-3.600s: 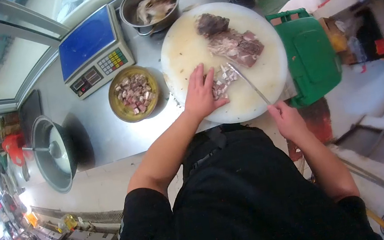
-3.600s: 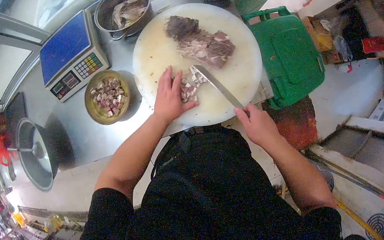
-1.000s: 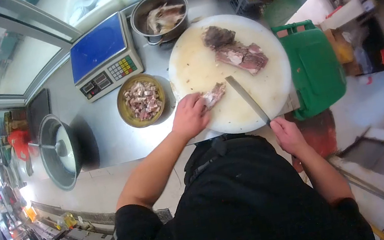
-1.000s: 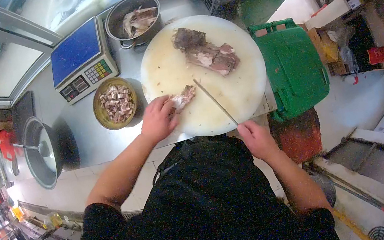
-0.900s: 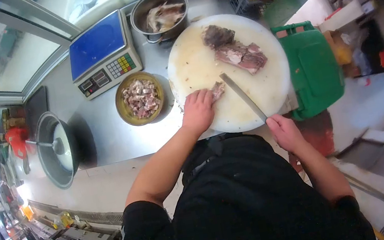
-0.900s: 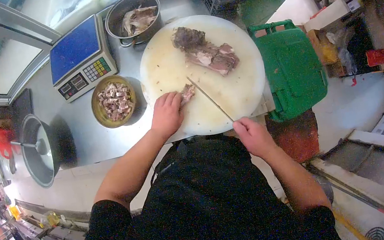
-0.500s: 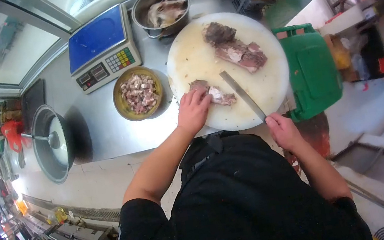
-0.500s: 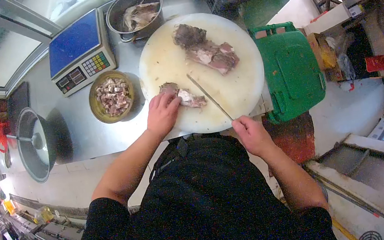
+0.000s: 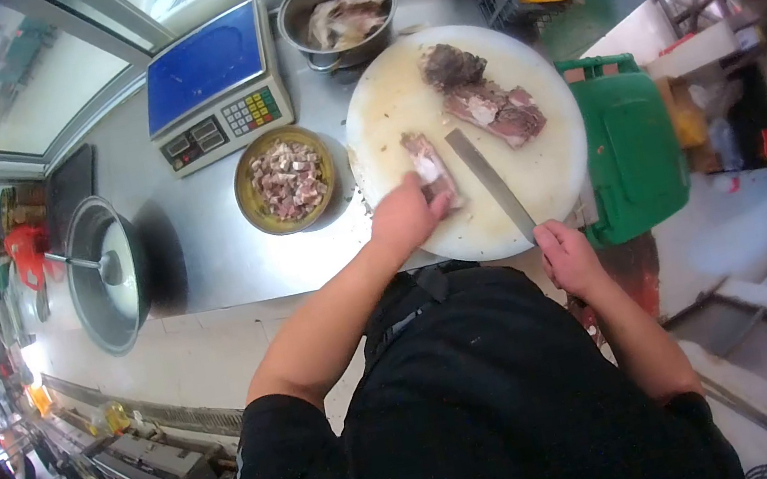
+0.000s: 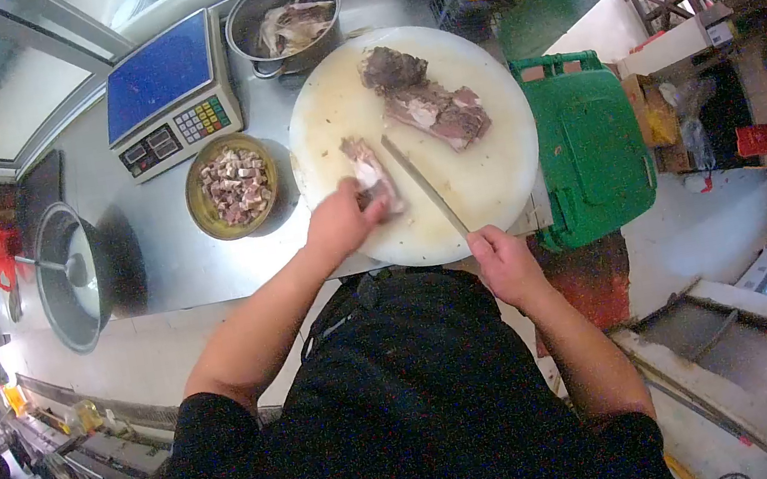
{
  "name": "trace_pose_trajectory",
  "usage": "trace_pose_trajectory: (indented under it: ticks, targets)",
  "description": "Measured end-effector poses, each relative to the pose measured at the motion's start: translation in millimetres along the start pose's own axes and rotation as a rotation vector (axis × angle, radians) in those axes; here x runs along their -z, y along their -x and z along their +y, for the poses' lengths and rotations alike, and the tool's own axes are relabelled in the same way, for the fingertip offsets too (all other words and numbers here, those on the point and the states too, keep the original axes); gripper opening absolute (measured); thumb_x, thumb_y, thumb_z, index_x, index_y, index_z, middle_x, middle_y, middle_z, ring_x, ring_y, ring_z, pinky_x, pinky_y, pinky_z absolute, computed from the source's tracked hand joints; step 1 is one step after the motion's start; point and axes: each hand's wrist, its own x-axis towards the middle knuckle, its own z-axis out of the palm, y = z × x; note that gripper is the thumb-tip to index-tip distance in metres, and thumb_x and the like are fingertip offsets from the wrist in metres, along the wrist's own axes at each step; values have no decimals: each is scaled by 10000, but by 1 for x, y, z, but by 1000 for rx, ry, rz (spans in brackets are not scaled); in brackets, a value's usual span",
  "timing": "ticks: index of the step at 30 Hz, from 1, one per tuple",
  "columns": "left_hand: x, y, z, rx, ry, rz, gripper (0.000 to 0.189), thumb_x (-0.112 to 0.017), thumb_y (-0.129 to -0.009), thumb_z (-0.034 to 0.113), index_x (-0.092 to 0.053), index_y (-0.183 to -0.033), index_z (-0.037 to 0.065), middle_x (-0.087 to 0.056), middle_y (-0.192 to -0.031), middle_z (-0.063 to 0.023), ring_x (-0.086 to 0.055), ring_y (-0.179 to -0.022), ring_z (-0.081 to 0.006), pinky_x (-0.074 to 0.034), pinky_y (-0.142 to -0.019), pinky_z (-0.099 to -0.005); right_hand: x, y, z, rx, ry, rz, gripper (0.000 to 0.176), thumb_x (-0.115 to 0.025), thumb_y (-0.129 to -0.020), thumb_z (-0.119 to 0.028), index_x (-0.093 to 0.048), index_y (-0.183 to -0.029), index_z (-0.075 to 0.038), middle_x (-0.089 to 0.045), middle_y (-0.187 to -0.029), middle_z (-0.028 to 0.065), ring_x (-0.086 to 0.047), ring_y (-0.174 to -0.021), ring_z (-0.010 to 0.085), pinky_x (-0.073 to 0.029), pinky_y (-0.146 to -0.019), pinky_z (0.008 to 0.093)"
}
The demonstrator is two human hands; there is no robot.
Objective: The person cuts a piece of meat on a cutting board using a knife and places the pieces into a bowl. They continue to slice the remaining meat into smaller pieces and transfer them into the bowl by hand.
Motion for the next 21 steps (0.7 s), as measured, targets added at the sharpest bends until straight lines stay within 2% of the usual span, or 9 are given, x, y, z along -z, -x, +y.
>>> trace_pose_trajectory:
  ticks: [3, 4, 5, 7, 8, 10, 14, 16, 21]
  targets:
    - [-5, 15, -1, -175, -97, -199, 510, -693, -865, 447, -616, -1156, 36, -730, -898, -178, -709, -827, -389, -562, -746, -464, -2, -1, 0, -30, 14, -19, 417, -527, -1021, -369, -651, -1051, 28, -688, -863, 204, -680, -820, 264, -515, -769, 381]
    - [3, 16, 6, -91, -103, -284, 472, -717, -843, 406, -636, -1144, 50, -713, -1043, -175, -685, -982, -371, -545, -843, -460, -3, -1, 0, 1, 62, -11, 425, -523, -1020, -383, -654, -1060, 20, -689, -870, 213, -683, -827, 299, -515, -771, 399]
    - [3, 16, 5, -92, -103, -285, 472, -717, -843, 406, -636, -1144, 50, -713, -1043, -175, -685, -982, -371, -545, -843, -460, -3, -1, 0, 31, 110, -2, 433, -519, -1019, -397, -657, -1070, 11, -691, -876, 221, -686, -834, 333, -515, -773, 417]
    - [-1, 15, -2, -359, -172, 76, 505, -758, -803, 366, -633, -1189, 64, -622, -1249, -186, -581, -1192, -361, -487, -986, -460, -2, -1, -6, 47, 132, -11, 445, -513, -1018, -414, -656, -1078, 3, -691, -885, 227, -683, -846, 362, -513, -780, 436]
    - [-4, 12, -5, -362, -172, 74, 505, -758, -803, 366, -633, -1189, 64, -622, -1249, -186, -581, -1192, -361, -487, -986, -460, -1, 0, -11, 63, 154, -20, 458, -507, -1018, -432, -656, -1086, -4, -691, -894, 233, -681, -858, 391, -512, -787, 455]
    - [-13, 1, -12, -642, -214, 344, 581, -789, -774, 363, -620, -1248, 72, -522, -1370, -180, -463, -1310, -370, -416, -1087, -469, -2, 2, -27, 107, 170, -15, 472, -500, -1020, -446, -654, -1085, -5, -690, -897, 240, -680, -867, 401, -510, -794, 464]
    - [-32, -15, -26, -655, -191, 266, 648, -791, -775, 402, -599, -1303, 79, -511, -1375, -191, -451, -1315, -391, -414, -1105, -461, -10, -13, -40, 121, 262, -59, 509, -473, -1029, -479, -643, -1067, 0, -683, -889, 267, -672, -872, 436, -506, -790, 490]
    - [-29, -16, -26, -647, -152, 263, 578, -787, -770, 392, -629, -1231, 81, -539, -1326, -169, -468, -1279, -375, -416, -1086, -444, -14, -14, -43, 117, 266, -73, 512, -469, -1031, -479, -637, -1060, 4, -681, -882, 274, -668, -864, 447, -504, -779, 497]
    - [-29, -18, -30, -672, -108, 264, 582, -803, -764, 398, -645, -1234, 92, -541, -1328, -173, -457, -1287, -400, -436, -1077, -454, -15, -11, -56, 111, 272, -103, 521, -462, -1037, -477, -618, -1044, 20, -674, -861, 287, -660, -841, 470, -499, -760, 522]
